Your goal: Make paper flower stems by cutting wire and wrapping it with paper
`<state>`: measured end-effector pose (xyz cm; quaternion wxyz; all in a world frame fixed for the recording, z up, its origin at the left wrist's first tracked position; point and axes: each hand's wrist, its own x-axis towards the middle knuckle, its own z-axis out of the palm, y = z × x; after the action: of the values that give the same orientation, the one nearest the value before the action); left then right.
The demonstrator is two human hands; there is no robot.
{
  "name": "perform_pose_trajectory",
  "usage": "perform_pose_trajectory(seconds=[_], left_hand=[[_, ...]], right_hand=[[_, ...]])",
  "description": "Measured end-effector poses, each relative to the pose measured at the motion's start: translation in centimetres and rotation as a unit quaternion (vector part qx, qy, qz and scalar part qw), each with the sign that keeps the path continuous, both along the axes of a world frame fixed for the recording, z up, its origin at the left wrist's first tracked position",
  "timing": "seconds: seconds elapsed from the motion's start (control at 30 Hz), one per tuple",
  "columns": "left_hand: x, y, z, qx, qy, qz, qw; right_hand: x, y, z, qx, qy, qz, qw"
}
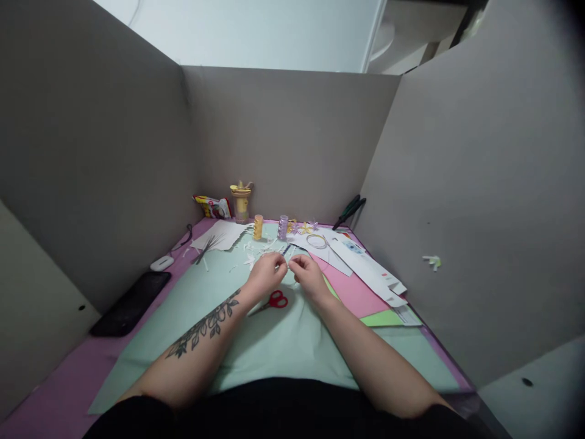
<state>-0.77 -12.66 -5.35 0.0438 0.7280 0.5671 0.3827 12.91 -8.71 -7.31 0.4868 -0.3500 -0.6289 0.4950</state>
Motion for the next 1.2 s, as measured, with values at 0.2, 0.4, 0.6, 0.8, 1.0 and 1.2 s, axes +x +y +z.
perform_pose_trajectory(seconds=[0.2, 0.4, 0.6, 0.8, 1.0, 1.2], left_hand=[[0.18, -0.16, -0.14, 0.012, -0.010, 0.010, 1.000], [0.12, -0.23, -0.04, 0.015, -0.010, 0.016, 1.000], [0.11, -0.14, 0.09, 0.010, -0.012, 0.016, 1.000], [0.17, -0.19, 0.16, 0.000, -0.026, 0.012, 1.000], [0.09, -0.02, 0.36, -0.027, -0.056, 0.011, 0.998], [-0.19, 0.15, 0.60, -0.064, -0.099, 0.011, 0.993]], right_hand=[[0.12, -0.07, 0.28, -0.004, 0.005, -0.013, 1.000], [0.04, 0.02, 0.16, 0.001, 0.009, -0.011, 1.000], [0.03, 0.02, 0.13, 0.001, 0.006, -0.009, 1.000], [0.08, -0.13, 0.33, 0.003, 0.001, -0.010, 1.000], [-0.22, -0.06, 0.08, -0.024, 0.045, 0.010, 0.999], [-0.40, 0.14, -0.11, -0.058, 0.087, 0.056, 0.993]])
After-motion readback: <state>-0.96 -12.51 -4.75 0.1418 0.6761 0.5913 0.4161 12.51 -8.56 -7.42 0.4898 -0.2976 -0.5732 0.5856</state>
